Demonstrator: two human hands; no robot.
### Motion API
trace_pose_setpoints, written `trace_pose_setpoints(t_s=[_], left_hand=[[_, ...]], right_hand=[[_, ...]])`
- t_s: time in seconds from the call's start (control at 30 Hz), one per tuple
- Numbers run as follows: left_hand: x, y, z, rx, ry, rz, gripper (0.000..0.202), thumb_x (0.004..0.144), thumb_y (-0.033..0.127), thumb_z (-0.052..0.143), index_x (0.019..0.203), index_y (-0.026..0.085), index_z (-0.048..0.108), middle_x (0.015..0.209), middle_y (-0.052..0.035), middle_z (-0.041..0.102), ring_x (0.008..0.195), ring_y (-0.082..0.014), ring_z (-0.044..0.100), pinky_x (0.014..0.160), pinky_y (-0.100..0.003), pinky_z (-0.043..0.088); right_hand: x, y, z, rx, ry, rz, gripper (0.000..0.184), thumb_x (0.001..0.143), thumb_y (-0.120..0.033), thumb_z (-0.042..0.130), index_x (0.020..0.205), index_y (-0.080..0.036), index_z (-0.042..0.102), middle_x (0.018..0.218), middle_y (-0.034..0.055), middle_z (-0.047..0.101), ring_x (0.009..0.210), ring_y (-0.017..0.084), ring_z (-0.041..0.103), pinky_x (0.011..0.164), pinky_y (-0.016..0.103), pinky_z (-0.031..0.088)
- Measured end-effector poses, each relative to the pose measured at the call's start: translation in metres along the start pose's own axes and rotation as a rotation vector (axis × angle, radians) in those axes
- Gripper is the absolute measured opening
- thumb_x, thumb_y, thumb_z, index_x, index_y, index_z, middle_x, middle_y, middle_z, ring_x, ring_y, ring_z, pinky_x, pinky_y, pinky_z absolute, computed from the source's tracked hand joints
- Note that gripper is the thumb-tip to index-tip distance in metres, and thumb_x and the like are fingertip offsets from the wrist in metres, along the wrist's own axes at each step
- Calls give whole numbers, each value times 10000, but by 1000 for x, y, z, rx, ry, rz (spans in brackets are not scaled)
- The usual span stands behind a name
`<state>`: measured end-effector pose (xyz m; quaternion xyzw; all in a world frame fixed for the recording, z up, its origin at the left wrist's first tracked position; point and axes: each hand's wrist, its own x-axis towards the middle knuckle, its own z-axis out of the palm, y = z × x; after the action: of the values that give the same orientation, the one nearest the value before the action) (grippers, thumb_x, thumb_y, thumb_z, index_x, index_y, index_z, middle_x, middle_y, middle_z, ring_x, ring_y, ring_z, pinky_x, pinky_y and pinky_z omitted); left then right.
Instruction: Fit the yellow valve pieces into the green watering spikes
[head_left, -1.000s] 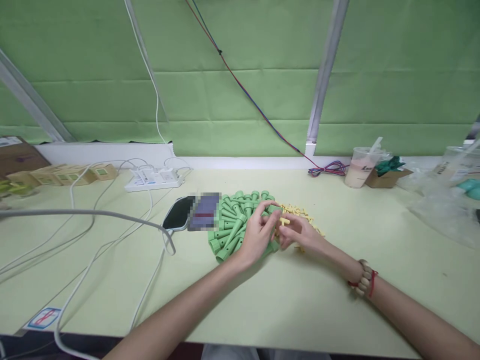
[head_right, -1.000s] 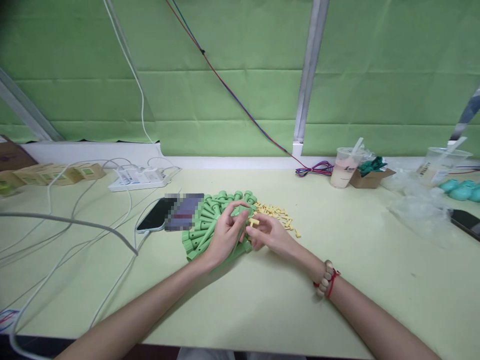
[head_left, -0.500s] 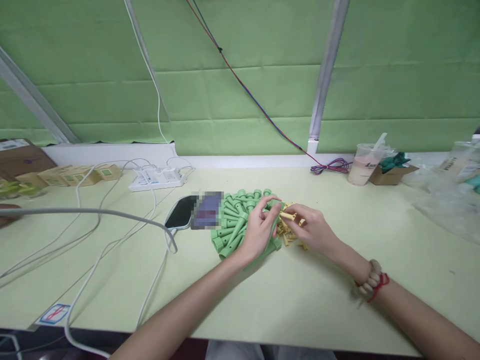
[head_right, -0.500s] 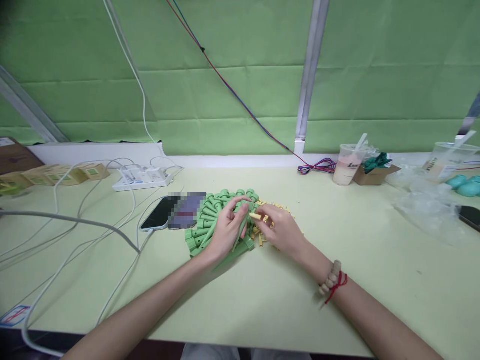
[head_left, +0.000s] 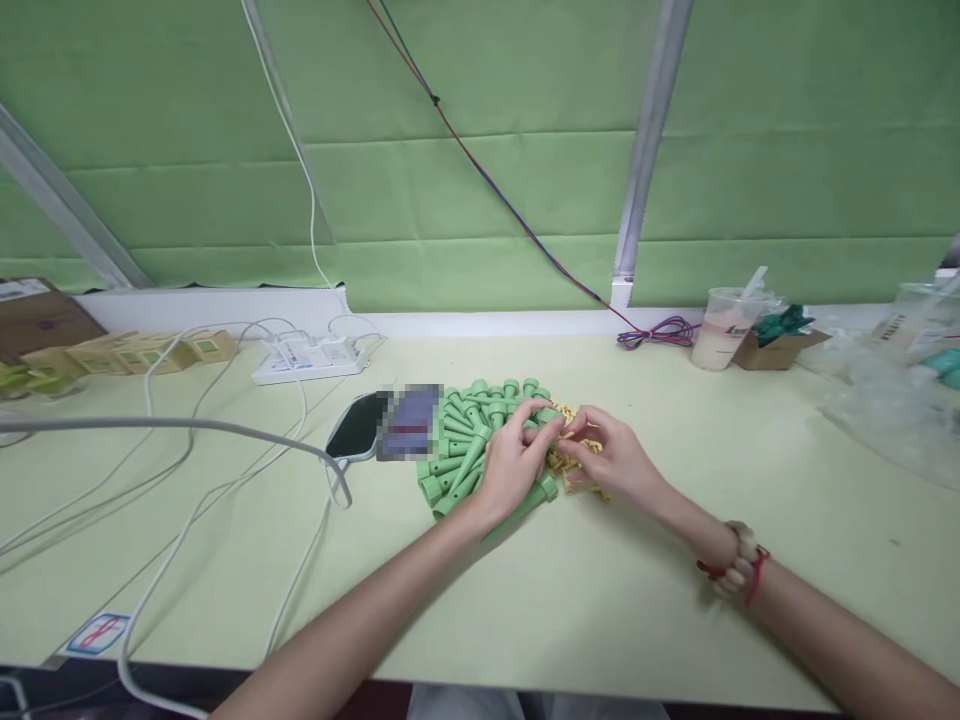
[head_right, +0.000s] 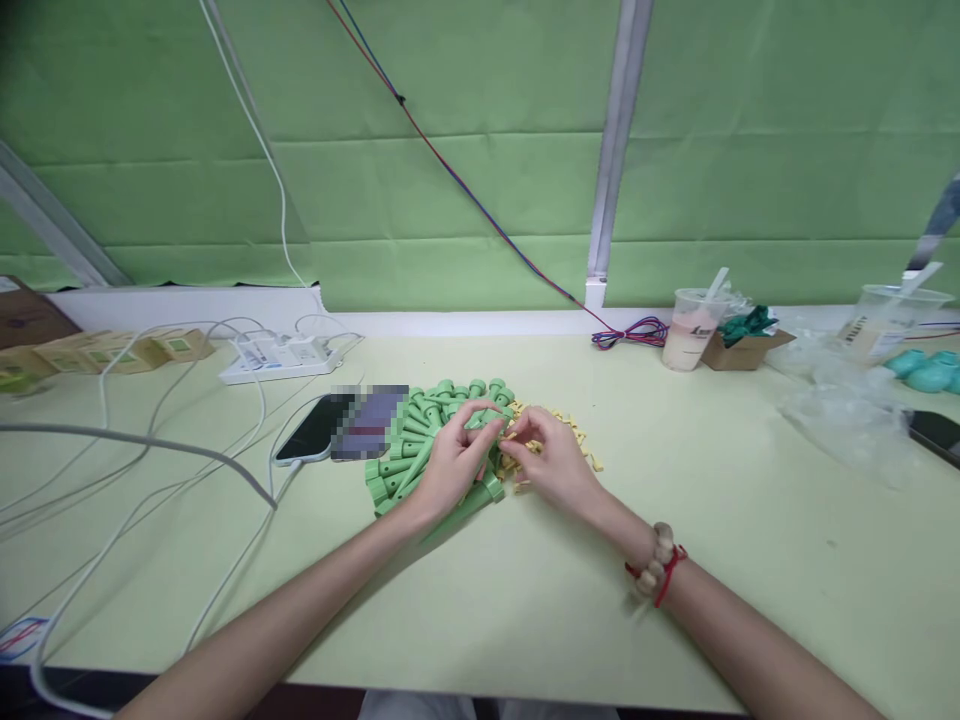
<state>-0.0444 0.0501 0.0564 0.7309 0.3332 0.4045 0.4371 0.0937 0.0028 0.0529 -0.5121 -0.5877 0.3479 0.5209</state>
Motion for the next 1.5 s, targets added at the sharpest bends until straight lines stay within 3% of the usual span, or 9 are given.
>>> trace_pose_setpoints(t_s=[0.17,0.4,0.57,0.77,0.83,1.07,1.2,1.3,1.5], left_hand=[[-2,3,2,-93,-20,-8,323,827,478,454,1004,210,486,418,91,377,376,-76,362,411,-173,283],[-2,6,-4,-122,-63,10,312,825,452,475,1023,213,507,437,83,379,377,-71,354,398,-173,265],[-1,6,-6,-55,-72,19,308,807,448,508,1017,227,547,421,81,361,378,-72,328,395,-177,247],[4,-3,1,-167,-134,-122,360,833,501,436,971,181,525,344,96,328,311,-69,281,352,-176,223],[4,-4,3,-193,-139,-122,357,827,503,447,955,179,528,343,98,326,305,-64,278,342,-171,220],[2,1,-1,-195,-74,-17,334,819,472,481,1015,207,527,393,97,334,335,-62,336,351,-157,251],[4,2,-4,-167,-79,-14,333,810,468,501,1018,211,537,411,90,312,340,-57,293,337,-162,213],[3,0,-4,-165,-89,-23,335,803,467,514,1023,215,537,437,86,308,349,-51,268,339,-164,189],[1,-3,1,-209,-57,-21,326,825,489,470,997,215,506,421,90,303,351,-62,300,357,-164,218]], right_hand=[[-2,3,0,-315,135,-372,125,793,-275,528,707,-196,482,781,32,461,696,147,513,494,243,510],[3,-7,-12,175,-230,204,340,760,-516,544,782,-178,520,747,4,519,583,108,542,438,232,510],[6,2,-9,204,-241,305,345,663,-474,663,766,-170,536,696,-8,517,586,103,527,453,223,494],[-4,12,2,-510,149,-266,160,760,-251,512,631,-194,438,666,15,516,633,142,528,515,241,428],[-6,11,3,-613,172,-304,99,745,-208,494,657,-197,450,673,10,522,597,132,520,511,241,415],[2,-3,-5,100,-114,257,370,742,-527,537,810,-164,570,844,45,558,582,118,550,401,232,481],[2,-4,-6,263,-220,296,369,703,-521,611,762,-157,591,765,23,549,630,107,544,457,208,503],[-1,-2,-2,151,-152,210,307,751,-480,576,731,-182,507,645,-13,492,577,112,526,445,221,485],[-6,3,5,-384,169,-330,177,810,-257,500,650,-193,463,733,22,455,615,127,481,473,231,436]])
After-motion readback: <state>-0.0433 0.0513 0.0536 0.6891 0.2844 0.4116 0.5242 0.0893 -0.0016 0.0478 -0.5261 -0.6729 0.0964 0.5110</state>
